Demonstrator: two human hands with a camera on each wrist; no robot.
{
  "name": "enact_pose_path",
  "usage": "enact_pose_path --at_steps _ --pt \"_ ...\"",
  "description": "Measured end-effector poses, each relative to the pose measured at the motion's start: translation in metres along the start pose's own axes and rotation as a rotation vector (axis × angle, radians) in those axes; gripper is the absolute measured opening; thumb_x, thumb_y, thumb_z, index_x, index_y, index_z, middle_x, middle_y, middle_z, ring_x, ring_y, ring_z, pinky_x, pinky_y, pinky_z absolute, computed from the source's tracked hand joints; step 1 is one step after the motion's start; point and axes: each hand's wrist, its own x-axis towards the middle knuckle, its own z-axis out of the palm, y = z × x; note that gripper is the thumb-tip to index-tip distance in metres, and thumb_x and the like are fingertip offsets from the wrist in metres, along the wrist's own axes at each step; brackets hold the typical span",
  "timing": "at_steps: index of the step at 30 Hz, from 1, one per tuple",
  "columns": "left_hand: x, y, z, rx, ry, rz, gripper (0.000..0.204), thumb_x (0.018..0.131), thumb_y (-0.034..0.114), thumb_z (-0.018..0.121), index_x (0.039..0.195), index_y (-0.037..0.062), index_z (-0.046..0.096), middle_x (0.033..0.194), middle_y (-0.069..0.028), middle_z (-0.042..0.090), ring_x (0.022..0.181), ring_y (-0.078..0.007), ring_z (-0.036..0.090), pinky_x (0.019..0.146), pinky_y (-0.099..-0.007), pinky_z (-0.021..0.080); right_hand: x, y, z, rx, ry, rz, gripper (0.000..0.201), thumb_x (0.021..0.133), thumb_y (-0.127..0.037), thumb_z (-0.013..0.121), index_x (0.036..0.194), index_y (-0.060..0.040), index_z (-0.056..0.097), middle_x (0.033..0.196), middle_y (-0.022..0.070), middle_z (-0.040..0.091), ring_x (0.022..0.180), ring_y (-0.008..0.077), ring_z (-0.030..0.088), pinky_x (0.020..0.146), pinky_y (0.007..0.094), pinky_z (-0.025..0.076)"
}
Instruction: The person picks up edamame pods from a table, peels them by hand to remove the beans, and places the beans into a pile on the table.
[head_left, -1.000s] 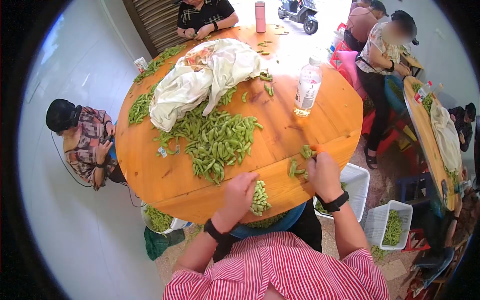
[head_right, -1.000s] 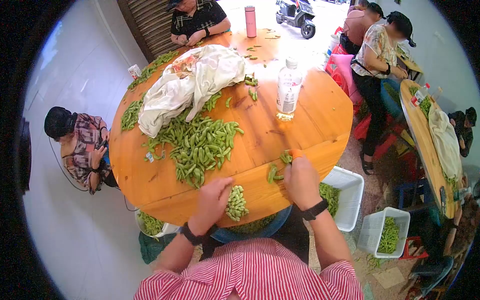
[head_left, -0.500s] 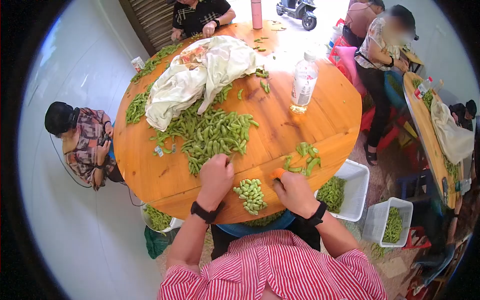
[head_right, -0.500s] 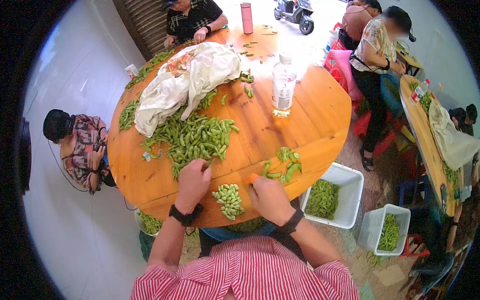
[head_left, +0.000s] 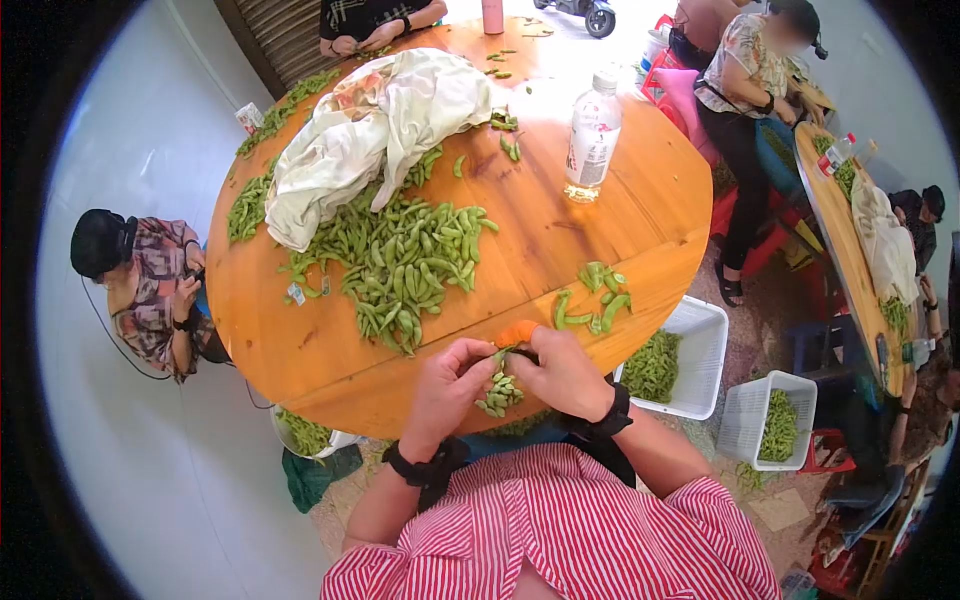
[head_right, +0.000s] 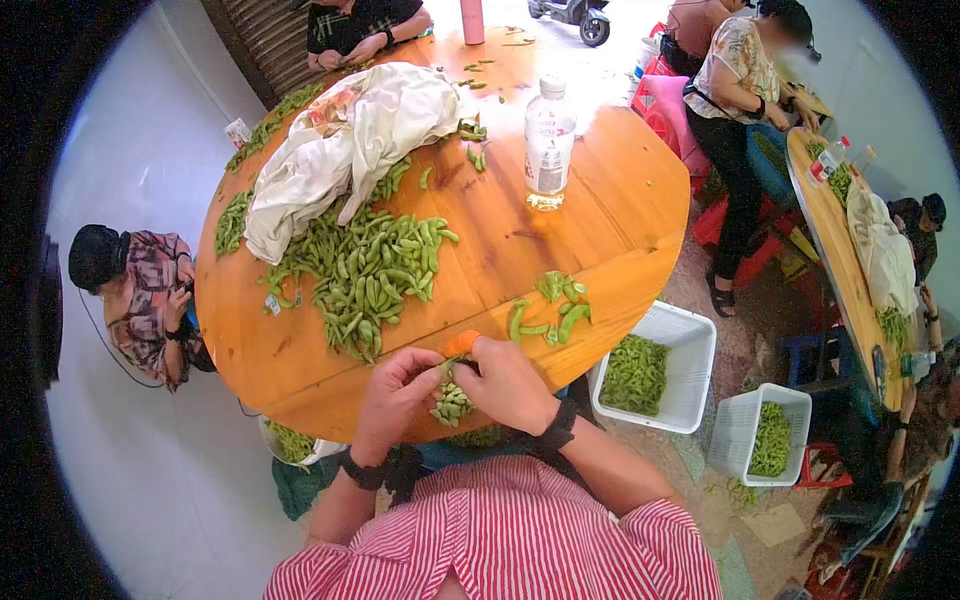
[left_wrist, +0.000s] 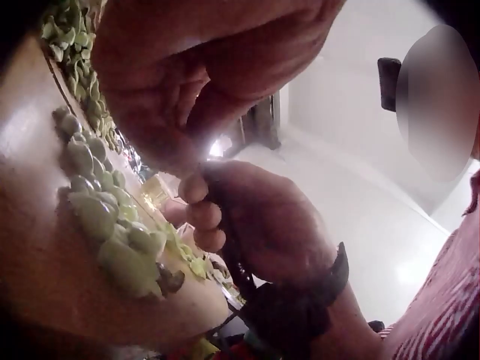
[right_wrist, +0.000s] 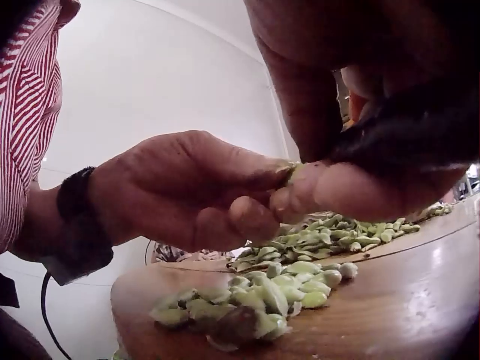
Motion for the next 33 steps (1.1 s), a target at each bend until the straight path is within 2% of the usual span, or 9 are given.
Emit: enact_pose_path --at_steps 3,12,14,18,20,23,27,29,33 --pt "0.0 -0.003 0.002 -0.027 0.001 0.022 0.015 0.096 0.014 0.061 0.105 0.0011 0.062 0.079 0.0019 0.061 0.066 -0.004 0.055 0.058 -0.0198 0.046 -0.001 -0.012 -0.008 -0.012 -0.031 0.089 0.018 0.084 -0.012 0.062 0.094 0.0029 0.063 0.07 0.0231 0.061 0.062 0.0333 0.063 0.056 0.0392 0.046" --pt "-0.002 -0.008 0.004 0.127 0.07 0.092 0.011 0.095 0.01 0.062 0.101 0.0005 0.062 0.079 0.002 0.061 0.068 -0.0042 0.057 0.061 -0.0208 0.048 -0.003 -0.013 -0.007 -0.058 -0.015 0.017 0.016 0.086 -0.012 0.061 0.092 0.0032 0.061 0.074 0.026 0.061 0.07 0.0416 0.062 0.056 0.0436 0.046" --pt "-0.003 -0.005 0.006 0.35 0.126 0.261 0.01 0.091 0.006 0.065 0.097 -0.0005 0.061 0.078 -0.0028 0.062 0.069 -0.0111 0.061 0.061 -0.0253 0.049 -0.003 -0.019 -0.008 -0.093 -0.014 0.013 0.02 0.085 -0.012 0.059 0.079 0.0069 0.055 0.071 0.0297 0.059 0.07 0.0463 0.061 0.061 0.0512 0.049" --pt "-0.002 0.0 0.015 0.619 0.183 0.562 0.013 0.084 0.001 0.068 0.094 -0.0017 0.06 0.08 -0.0103 0.063 0.071 -0.0211 0.064 0.063 -0.0306 0.05 -0.006 -0.022 -0.003 -0.16 0.017 -0.018 0.019 0.085 -0.011 0.059 0.077 0.006 0.054 0.07 0.0288 0.058 0.069 0.0458 0.061 0.062 0.0515 0.049" --pt "-0.002 -0.001 0.019 0.737 0.215 0.768 0.012 0.083 -0.001 0.067 0.091 -0.0013 0.058 0.081 -0.0164 0.059 0.071 -0.0328 0.06 0.063 -0.0339 0.05 -0.007 -0.02 0.0 -0.26 0.007 -0.031 0.018 0.085 -0.011 0.059 0.078 0.0054 0.054 0.071 0.0278 0.059 0.07 0.0452 0.061 0.062 0.0513 0.049" --pt "-0.003 -0.003 0.019 0.834 0.212 0.798 0.018 0.079 -0.004 0.07 0.093 -0.0016 0.058 0.079 -0.0141 0.061 0.073 -0.0268 0.065 0.065 -0.0353 0.051 -0.007 -0.017 0.001 -0.247 -0.02 -0.041 0.016 0.084 -0.009 0.059 0.08 0.006 0.054 0.072 0.0271 0.059 0.071 0.0444 0.062 0.062 0.051 0.049" --pt "-0.003 -0.016 0.01 0.55 0.172 0.624 0.016 0.082 -0.002 0.069 0.094 -0.0006 0.058 0.076 -0.0108 0.063 0.069 -0.0216 0.064 0.063 -0.0328 0.051 -0.007 -0.005 -0.001 -0.162 -0.029 -0.077 0.011 0.084 -0.007 0.06 0.09 0.0025 0.058 0.075 0.0255 0.059 0.073 0.0436 0.061 0.06 0.0465 0.048" --pt "-0.002 -0.017 0.003 -0.118 0.04 0.116 0.01 0.087 0.002 0.067 0.094 0.0016 0.059 0.076 -0.0067 0.064 0.064 -0.0148 0.062 0.06 -0.0269 0.051 -0.005 -0.011 -0.01 -0.01 -0.091 -0.078 0.013 0.085 -0.005 0.06 0.097 0.0004 0.06 0.076 0.0227 0.061 0.073 0.0402 0.063 0.062 0.042 0.048" --pt "0.001 -0.016 -0.007 -0.248 -0.055 0.03 0.007 0.092 0.007 0.064 0.095 0.0031 0.059 0.078 -0.0044 0.064 0.063 -0.0096 0.059 0.058 -0.0226 0.05 -0.004 -0.009 -0.016 0.073 -0.157 -0.087 0.016 0.086 -0.004 0.061 0.103 -0.0021 0.061 0.078 0.0187 0.062 0.073 0.0359 0.064 0.064 0.0372 0.049"
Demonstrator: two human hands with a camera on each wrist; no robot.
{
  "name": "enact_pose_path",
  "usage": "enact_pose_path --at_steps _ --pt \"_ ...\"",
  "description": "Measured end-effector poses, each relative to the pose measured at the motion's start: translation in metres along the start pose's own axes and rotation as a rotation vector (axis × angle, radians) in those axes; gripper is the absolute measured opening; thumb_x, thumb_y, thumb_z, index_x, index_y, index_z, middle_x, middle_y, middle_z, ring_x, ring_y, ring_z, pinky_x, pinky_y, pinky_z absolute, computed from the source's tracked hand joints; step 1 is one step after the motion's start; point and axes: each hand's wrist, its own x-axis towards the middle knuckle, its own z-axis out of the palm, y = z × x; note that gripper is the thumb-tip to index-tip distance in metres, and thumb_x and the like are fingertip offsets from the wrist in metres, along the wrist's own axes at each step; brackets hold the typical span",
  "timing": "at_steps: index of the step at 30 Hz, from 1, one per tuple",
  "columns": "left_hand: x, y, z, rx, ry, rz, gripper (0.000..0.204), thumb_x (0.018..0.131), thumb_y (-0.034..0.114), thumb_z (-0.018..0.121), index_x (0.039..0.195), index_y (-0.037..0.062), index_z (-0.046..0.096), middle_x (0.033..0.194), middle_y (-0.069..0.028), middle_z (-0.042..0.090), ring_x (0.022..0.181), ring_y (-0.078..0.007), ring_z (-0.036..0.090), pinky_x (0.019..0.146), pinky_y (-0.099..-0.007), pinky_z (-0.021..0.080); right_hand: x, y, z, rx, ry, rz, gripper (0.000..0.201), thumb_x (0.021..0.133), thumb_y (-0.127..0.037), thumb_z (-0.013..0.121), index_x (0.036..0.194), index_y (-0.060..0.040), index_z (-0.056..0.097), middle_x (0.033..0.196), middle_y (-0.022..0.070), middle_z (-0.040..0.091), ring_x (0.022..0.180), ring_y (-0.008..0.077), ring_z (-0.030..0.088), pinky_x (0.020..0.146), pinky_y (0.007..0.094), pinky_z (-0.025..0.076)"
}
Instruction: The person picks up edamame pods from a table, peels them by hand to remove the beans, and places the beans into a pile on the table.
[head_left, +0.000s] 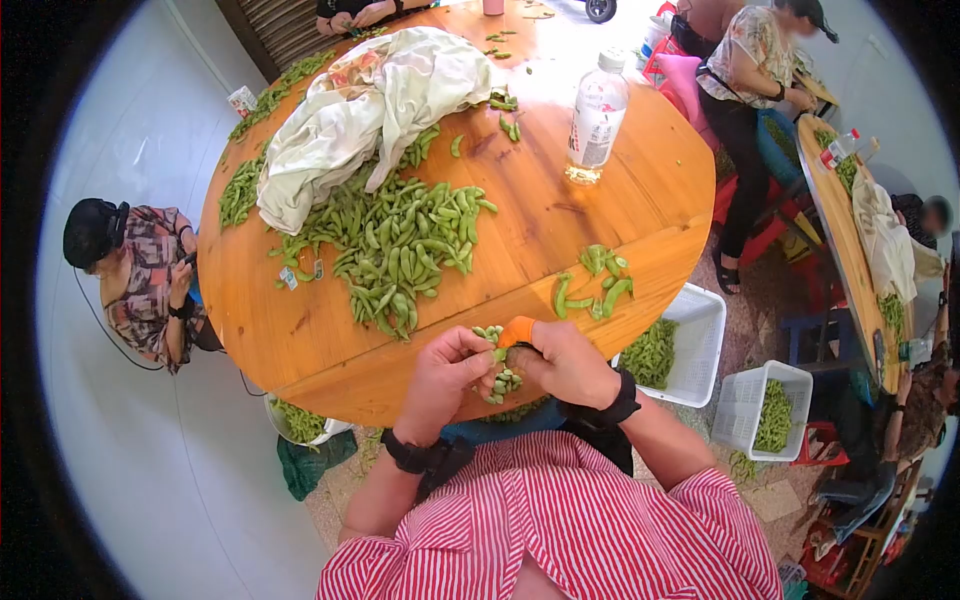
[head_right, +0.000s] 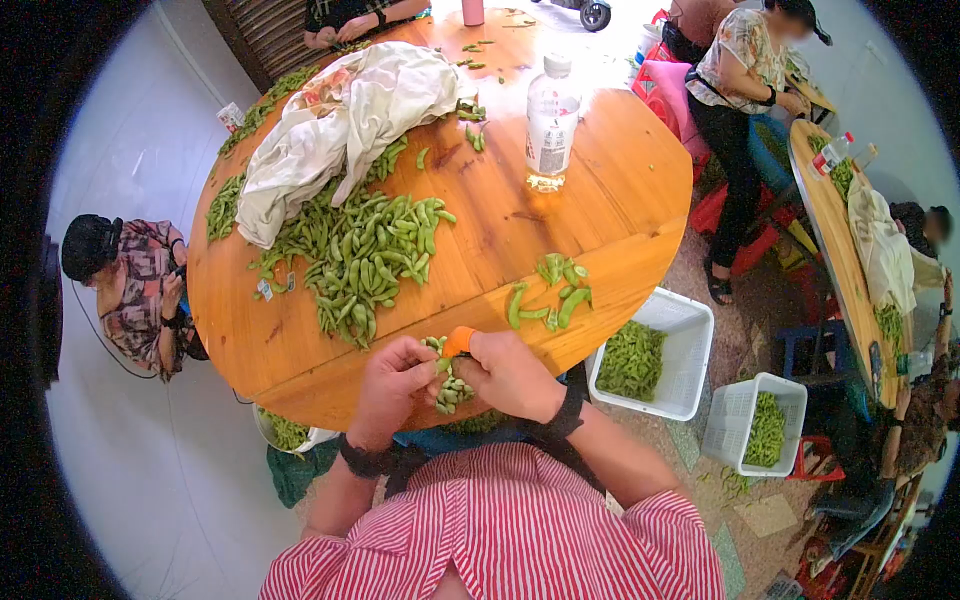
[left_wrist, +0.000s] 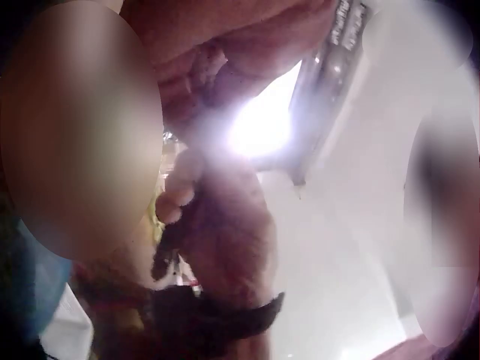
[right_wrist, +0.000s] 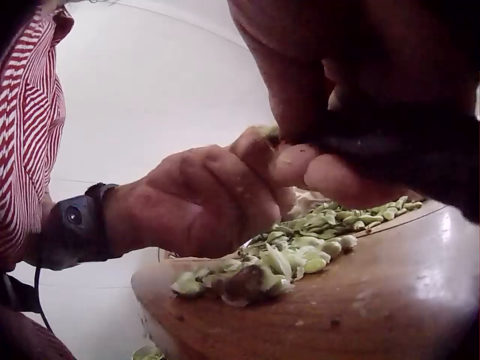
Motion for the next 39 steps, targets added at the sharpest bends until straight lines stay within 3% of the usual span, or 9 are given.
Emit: enact_pose_path --at_steps 6,9,11,15,18,24,30,32,39 --pt "0.0 0.002 0.0 -0.4 -0.12 -0.248 0.007 0.094 0.008 0.062 0.098 0.0031 0.059 0.078 -0.0046 0.064 0.063 -0.0104 0.06 0.059 -0.0233 0.051 0.0 0.002 -0.004 0.082 -0.047 -0.026 0.015 0.086 -0.006 0.063 0.101 -0.0032 0.062 0.077 0.016 0.063 0.071 0.031 0.064 0.063 0.0343 0.049" --pt "-0.003 0.009 0.013 0.044 -0.004 -0.057 0.007 0.094 0.008 0.061 0.099 0.0025 0.061 0.078 -0.0048 0.063 0.064 -0.0118 0.06 0.061 -0.0232 0.051 0.0 0.0 -0.002 0.078 0.012 0.022 0.013 0.087 -0.008 0.063 0.098 -0.0022 0.063 0.072 0.0158 0.061 0.067 0.0296 0.064 0.06 0.0345 0.048" --pt "-0.007 0.01 0.017 0.671 0.037 0.338 0.01 0.093 0.006 0.059 0.101 -0.0001 0.061 0.076 -0.0034 0.062 0.067 -0.0106 0.06 0.063 -0.0249 0.052 0.0 0.001 0.001 0.0 0.069 0.025 0.012 0.088 -0.01 0.062 0.095 -0.0012 0.063 0.068 0.0159 0.06 0.063 0.0283 0.063 0.057 0.0351 0.046" --pt "-0.004 0.005 0.017 0.69 0.127 0.42 0.01 0.094 0.007 0.062 0.1 0.0003 0.064 0.082 -0.0025 0.062 0.067 -0.0092 0.059 0.061 -0.0234 0.051 0.001 -0.002 0.003 -0.065 0.098 0.029 0.011 0.088 -0.011 0.061 0.093 -0.0011 0.063 0.068 0.0167 0.059 0.061 0.0288 0.062 0.056 0.0361 0.045" --pt "-0.004 0.003 0.015 0.037 0.105 0.01 0.013 0.094 0.008 0.062 0.104 -0.0003 0.065 0.083 -0.0016 0.063 0.066 -0.0082 0.058 0.06 -0.0227 0.05 0.002 -0.012 -0.001 -0.025 0.053 0.038 0.014 0.085 -0.013 0.062 0.087 0.0001 0.06 0.073 0.0231 0.061 0.07 0.0404 0.063 0.059 0.0442 0.048" --pt "0.004 -0.002 0.018 -0.262 0.16 -0.109 0.018 0.095 0.008 0.062 0.11 -0.0013 0.065 0.083 -0.0013 0.063 0.066 -0.0063 0.056 0.058 -0.021 0.048 -0.002 -0.01 0.003 -0.099 -0.025 -0.144 0.01 0.087 -0.011 0.063 0.091 -0.0018 0.063 0.069 0.0157 0.06 0.059 0.0275 0.059 0.056 0.0345 0.045" --pt "0.0 0.002 0.017 -0.125 0.15 -0.021 0.016 0.094 0.008 0.063 0.107 -0.0011 0.064 0.084 -0.0007 0.063 0.067 -0.0064 0.056 0.058 -0.021 0.047 0.0 -0.015 -0.002 0.104 0.141 0.112 0.014 0.086 -0.014 0.066 0.091 -0.0012 0.065 0.069 0.0149 0.063 0.06 0.0234 0.063 0.057 0.0338 0.048" --pt "-0.001 0.005 0.019 -0.049 0.167 0.035 0.013 0.092 0.007 0.064 0.103 -0.0002 0.063 0.083 -0.0001 0.062 0.069 -0.0056 0.056 0.058 -0.0203 0.047 -0.001 -0.017 -0.001 0.211 0.152 0.194 0.01 0.087 -0.009 0.067 0.093 -0.0011 0.067 0.068 0.0002 0.059 0.063 0.0049 0.05 0.058 0.025 0.043" --pt "-0.009 0.006 0.02 0.18 0.143 0.142 0.008 0.089 0.003 0.067 0.096 0.0004 0.062 0.086 -0.0003 0.063 0.076 -0.0042 0.058 0.065 -0.0198 0.048 -0.001 -0.01 0.002 0.293 0.129 0.215 0.012 0.087 -0.009 0.066 0.093 0.0009 0.068 0.072 -0.0025 0.062 0.066 0.0036 0.052 0.059 0.0232 0.044"
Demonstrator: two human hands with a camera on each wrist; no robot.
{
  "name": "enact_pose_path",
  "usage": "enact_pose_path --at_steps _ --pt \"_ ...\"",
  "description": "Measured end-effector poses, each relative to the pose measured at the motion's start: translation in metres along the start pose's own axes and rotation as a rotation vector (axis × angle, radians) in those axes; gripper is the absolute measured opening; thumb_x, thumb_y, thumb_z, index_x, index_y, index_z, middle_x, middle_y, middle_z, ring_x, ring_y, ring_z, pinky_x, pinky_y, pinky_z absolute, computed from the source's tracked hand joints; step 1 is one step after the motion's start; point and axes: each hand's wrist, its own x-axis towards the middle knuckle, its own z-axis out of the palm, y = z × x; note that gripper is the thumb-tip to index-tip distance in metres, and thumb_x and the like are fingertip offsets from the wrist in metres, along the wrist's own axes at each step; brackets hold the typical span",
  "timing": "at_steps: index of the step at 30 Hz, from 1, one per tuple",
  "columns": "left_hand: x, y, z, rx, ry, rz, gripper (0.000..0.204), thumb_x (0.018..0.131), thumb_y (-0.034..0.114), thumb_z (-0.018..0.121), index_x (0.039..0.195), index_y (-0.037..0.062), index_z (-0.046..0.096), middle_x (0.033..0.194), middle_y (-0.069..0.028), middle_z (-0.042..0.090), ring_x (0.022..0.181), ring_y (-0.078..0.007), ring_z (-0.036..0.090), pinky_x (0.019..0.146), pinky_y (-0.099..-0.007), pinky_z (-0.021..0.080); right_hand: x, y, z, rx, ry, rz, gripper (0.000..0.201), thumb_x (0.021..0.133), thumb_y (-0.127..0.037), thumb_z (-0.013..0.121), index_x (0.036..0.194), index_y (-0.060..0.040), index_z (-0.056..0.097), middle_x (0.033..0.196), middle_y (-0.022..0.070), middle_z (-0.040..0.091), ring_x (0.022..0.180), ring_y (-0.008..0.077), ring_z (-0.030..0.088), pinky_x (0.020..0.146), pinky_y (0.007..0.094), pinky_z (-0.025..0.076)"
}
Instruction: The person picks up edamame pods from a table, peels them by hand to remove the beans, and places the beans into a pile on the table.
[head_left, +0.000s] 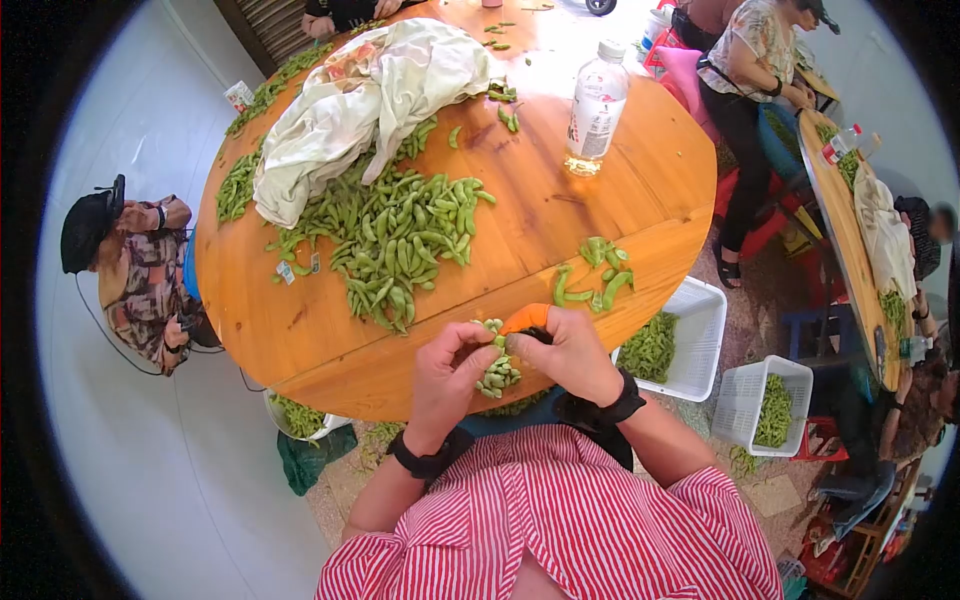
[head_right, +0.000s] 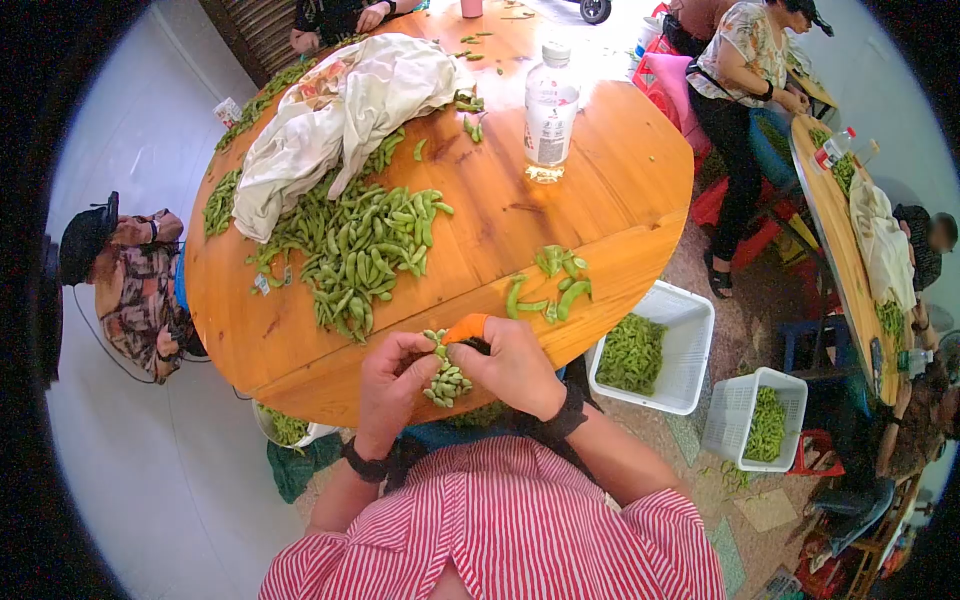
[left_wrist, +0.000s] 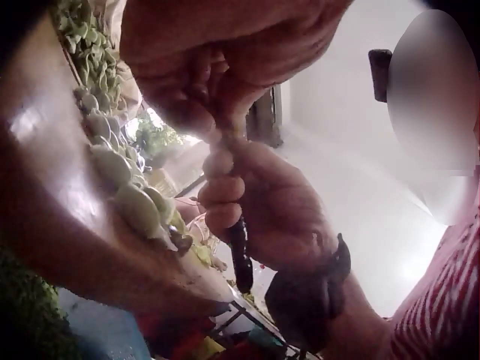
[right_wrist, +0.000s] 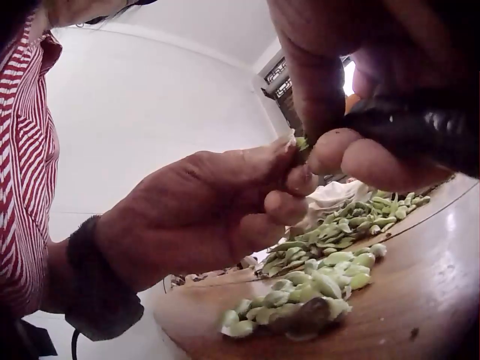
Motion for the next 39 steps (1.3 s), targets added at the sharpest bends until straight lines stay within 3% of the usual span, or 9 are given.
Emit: enact_pose_path --at_steps 5,9,12,15,21,27,30,32,39 --pt "-0.001 -0.001 0.002 0.159 0.015 0.176 0.009 0.089 0.001 0.067 0.095 -0.0011 0.061 0.087 -0.0005 0.063 0.075 -0.0058 0.058 0.068 -0.0214 0.049 0.001 0.0 0.0 0.08 -0.048 0.099 0.011 0.088 -0.008 0.062 0.092 0.0011 0.067 0.073 -0.0023 0.062 0.066 0.0034 0.055 0.058 0.0219 0.044" --pt "-0.003 -0.012 0.006 -0.028 0.029 0.066 0.008 0.089 0.0 0.066 0.094 -0.0013 0.06 0.085 -0.0004 0.063 0.075 -0.0065 0.058 0.069 -0.0219 0.049 0.004 0.017 0.007 0.199 -0.032 0.133 0.01 0.088 -0.006 0.06 0.092 0.0002 0.066 0.073 -0.0029 0.061 0.064 0.0037 0.055 0.057 0.0211 0.044" --pt "-0.004 -0.016 0.012 0.172 0.1 0.247 0.006 0.09 0.001 0.065 0.094 -0.0003 0.06 0.084 -0.0011 0.063 0.073 -0.0061 0.058 0.067 -0.0217 0.049 0.004 0.02 0.01 0.223 -0.007 0.14 0.014 0.086 -0.009 0.06 0.093 0.0013 0.067 0.074 -0.0002 0.065 0.065 0.0048 0.056 0.059 0.0243 0.047" --pt "-0.003 -0.019 0.01 0.19 0.111 0.228 0.007 0.091 0.0 0.064 0.097 0.0003 0.059 0.085 -0.0019 0.063 0.072 -0.0048 0.056 0.064 -0.0205 0.047 0.003 0.019 0.012 0.378 -0.021 0.193 0.013 0.087 -0.008 0.059 0.093 0.0013 0.065 0.073 -0.0017 0.062 0.063 0.0038 0.054 0.057 0.0223 0.045" --pt "0.005 -0.014 0.01 -0.348 -0.013 -0.104 0.014 0.09 0.001 0.065 0.102 0.0001 0.058 0.082 -0.0014 0.062 0.069 -0.0059 0.057 0.062 -0.02 0.046 0.002 0.021 0.015 0.517 0.008 0.199 0.015 0.089 -0.009 0.057 0.097 0.0022 0.063 0.072 -0.0023 0.06 0.061 0.0038 0.053 0.055 0.0208 0.044" --pt "0.008 -0.01 0.006 0.438 0.024 0.404 0.012 0.091 0.005 0.066 0.1 0.0001 0.06 0.085 -0.0022 0.063 0.07 -0.0072 0.058 0.062 -0.0214 0.046 0.002 0.017 0.01 0.035 0.105 0.078 0.015 0.086 -0.012 0.06 0.09 0.0019 0.064 0.065 0.0047 0.06 0.057 0.0115 0.056 0.054 0.029 0.045" --pt "0.005 -0.008 0.006 0.375 0.032 0.261 0.012 0.092 0.007 0.065 0.101 -0.0004 0.062 0.085 -0.0025 0.064 0.068 -0.0076 0.058 0.062 -0.022 0.047 0.002 0.008 0.01 -0.112 0.131 -0.018 0.014 0.084 -0.011 0.06 0.088 0.0017 0.064 0.062 0.0125 0.056 0.056 0.0171 0.056 0.055 0.0334 0.045" --pt "0.005 -0.012 0.003 -0.025 -0.032 -0.1 0.016 0.095 0.009 0.062 0.107 -0.0007 0.062 0.084 -0.003 0.063 0.065 -0.0081 0.058 0.061 -0.0226 0.048 0.001 0.002 0.008 -0.155 0.101 -0.017 0.013 0.084 -0.011 0.06 0.086 0.0016 0.062 0.064 0.0174 0.055 0.055 0.0218 0.056 0.055 0.0346 0.045" --pt "0.007 -0.008 0.001 -0.307 -0.114 -0.289 0.02 0.099 0.011 0.055 0.114 -0.0009 0.058 0.083 -0.0032 0.063 0.064 -0.0079 0.058 0.06 -0.0222 0.049 -0.002 0.006 0.004 -0.126 0.078 -0.034 0.012 0.084 -0.009 0.06 0.084 0.0022 0.059 0.066 0.0187 0.058 0.057 0.0258 0.059 0.056 0.0351 0.047"
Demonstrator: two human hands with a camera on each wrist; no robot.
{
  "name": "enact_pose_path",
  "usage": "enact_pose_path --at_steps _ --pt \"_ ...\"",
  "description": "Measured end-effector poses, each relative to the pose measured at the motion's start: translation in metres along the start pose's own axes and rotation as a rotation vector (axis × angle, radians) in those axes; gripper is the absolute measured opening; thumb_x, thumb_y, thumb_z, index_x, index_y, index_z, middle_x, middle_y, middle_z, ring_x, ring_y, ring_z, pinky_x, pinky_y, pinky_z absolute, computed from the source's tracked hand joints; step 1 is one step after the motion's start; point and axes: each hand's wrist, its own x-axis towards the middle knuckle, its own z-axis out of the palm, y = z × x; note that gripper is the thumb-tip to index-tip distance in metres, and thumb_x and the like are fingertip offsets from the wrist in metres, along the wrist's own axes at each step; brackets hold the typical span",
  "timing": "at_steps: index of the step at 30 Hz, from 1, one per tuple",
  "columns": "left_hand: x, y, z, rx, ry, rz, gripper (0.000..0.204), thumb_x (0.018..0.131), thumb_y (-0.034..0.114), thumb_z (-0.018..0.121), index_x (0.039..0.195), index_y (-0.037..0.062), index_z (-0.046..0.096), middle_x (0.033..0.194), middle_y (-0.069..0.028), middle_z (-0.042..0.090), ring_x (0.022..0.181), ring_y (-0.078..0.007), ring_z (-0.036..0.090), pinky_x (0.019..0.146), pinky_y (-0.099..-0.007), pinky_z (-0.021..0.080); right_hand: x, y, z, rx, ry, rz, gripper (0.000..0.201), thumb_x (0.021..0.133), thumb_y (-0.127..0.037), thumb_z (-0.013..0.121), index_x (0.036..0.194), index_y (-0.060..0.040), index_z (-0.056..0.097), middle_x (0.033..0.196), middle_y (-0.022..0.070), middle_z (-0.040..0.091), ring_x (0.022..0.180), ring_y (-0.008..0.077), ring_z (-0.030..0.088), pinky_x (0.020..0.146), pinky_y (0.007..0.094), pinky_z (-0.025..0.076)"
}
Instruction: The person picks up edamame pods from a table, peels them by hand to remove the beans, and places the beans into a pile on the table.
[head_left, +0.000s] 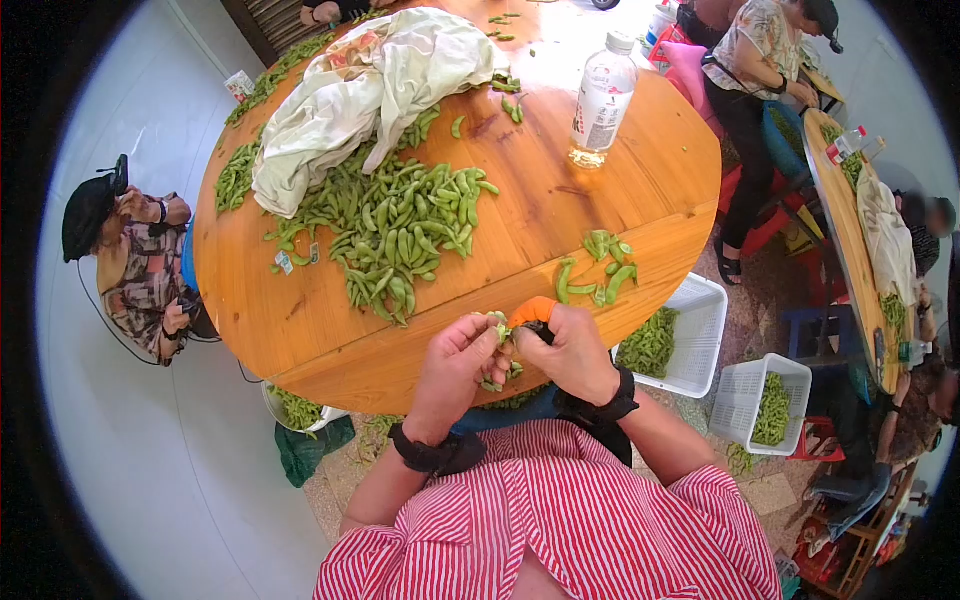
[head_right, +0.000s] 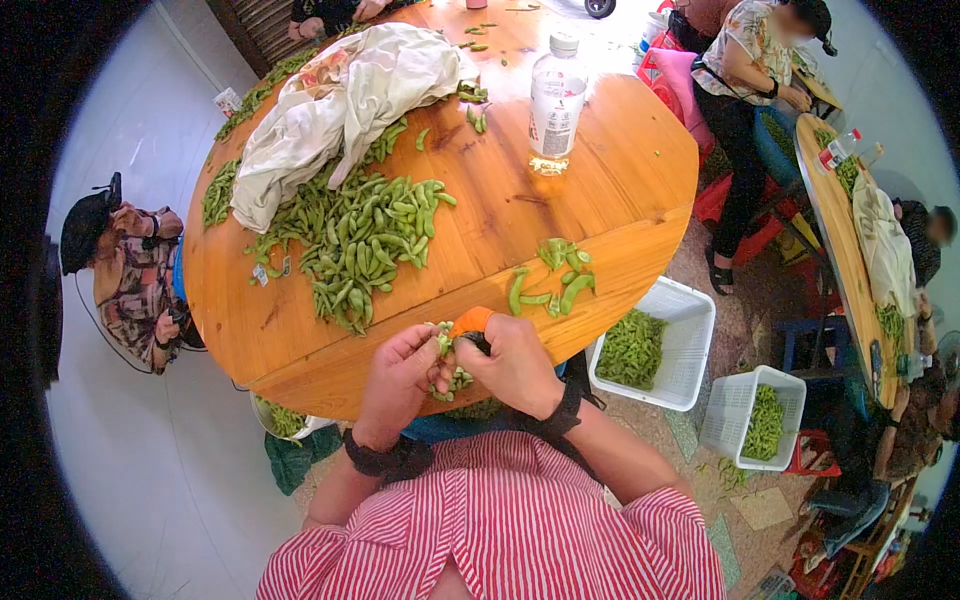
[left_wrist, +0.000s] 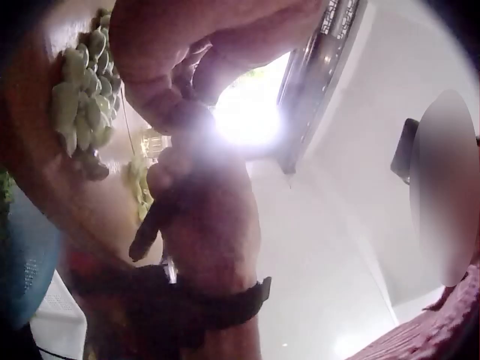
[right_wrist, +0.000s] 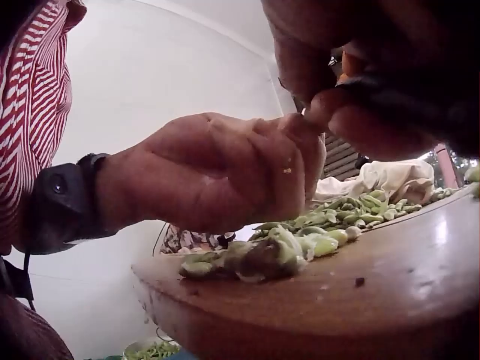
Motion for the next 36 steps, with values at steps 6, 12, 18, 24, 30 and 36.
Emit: enact_pose_path --at_steps 6,12,18,24,30,36 --pt "-0.003 0.0 0.006 0.216 0.0 0.102 0.019 0.1 0.009 0.052 0.115 -0.001 0.058 0.083 -0.0028 0.063 0.065 -0.0085 0.06 0.06 -0.0222 0.05 -0.001 -0.005 -0.006 -0.064 -0.067 -0.065 0.01 0.083 -0.008 0.06 0.086 0.0018 0.06 0.07 0.0196 0.06 0.062 0.0288 0.064 0.058 0.035 0.049" --pt "0.004 0.0 -0.001 0.117 0.081 0.063 0.018 0.099 0.009 0.053 0.114 -0.0005 0.058 0.093 -0.006 0.066 0.072 -0.0116 0.063 0.062 -0.0237 0.053 -0.004 -0.005 -0.01 -0.051 -0.206 -0.183 0.007 0.083 -0.008 0.06 0.087 -0.0022 0.062 0.065 0.0114 0.057 0.056 0.0165 0.054 0.055 0.031 0.044" --pt "0.006 0.008 -0.017 -0.006 0.252 0.243 0.014 0.097 0.007 0.057 0.11 0.0012 0.06 0.089 -0.0049 0.065 0.071 -0.0118 0.062 0.063 -0.0234 0.051 -0.002 0.003 -0.035 -0.379 0.034 -0.203 0.016 0.083 -0.006 0.061 0.098 -0.004 0.061 0.088 0.0181 0.063 0.081 0.0378 0.063 0.068 0.043 0.051" --pt "-0.008 -0.001 -0.021 0.224 0.375 0.312 0.014 0.096 0.007 0.058 0.108 -0.0003 0.06 0.082 -0.0029 0.062 0.067 -0.0081 0.056 0.062 -0.0213 0.047 -0.005 0.014 -0.057 -0.684 0.198 -0.148 0.016 0.082 -0.009 0.065 0.098 -0.0059 0.063 0.092 0.016 0.063 0.081 0.0373 0.063 0.07 0.0455 0.051" --pt "-0.02 -0.029 -0.023 0.247 0.382 0.384 0.012 0.094 0.004 0.059 0.105 -0.0011 0.062 0.087 -0.0016 0.059 0.072 -0.0073 0.055 0.066 -0.0212 0.046 -0.017 0.029 -0.043 -0.672 0.316 -0.124 0.01 0.083 -0.011 0.065 0.092 -0.0077 0.065 0.083 0.0157 0.064 0.076 0.0356 0.064 0.065 0.0437 0.051" --pt "-0.019 -0.03 -0.024 0.419 0.329 0.524 0.011 0.092 0.001 0.06 0.103 -0.002 0.062 0.093 -0.0019 0.055 0.076 -0.0074 0.054 0.069 -0.0211 0.045 -0.018 0.02 -0.026 -0.675 0.369 -0.156 0.011 0.083 -0.009 0.065 0.094 -0.008 0.065 0.092 0.0136 0.064 0.076 0.0349 0.064 0.063 0.0424 0.051"
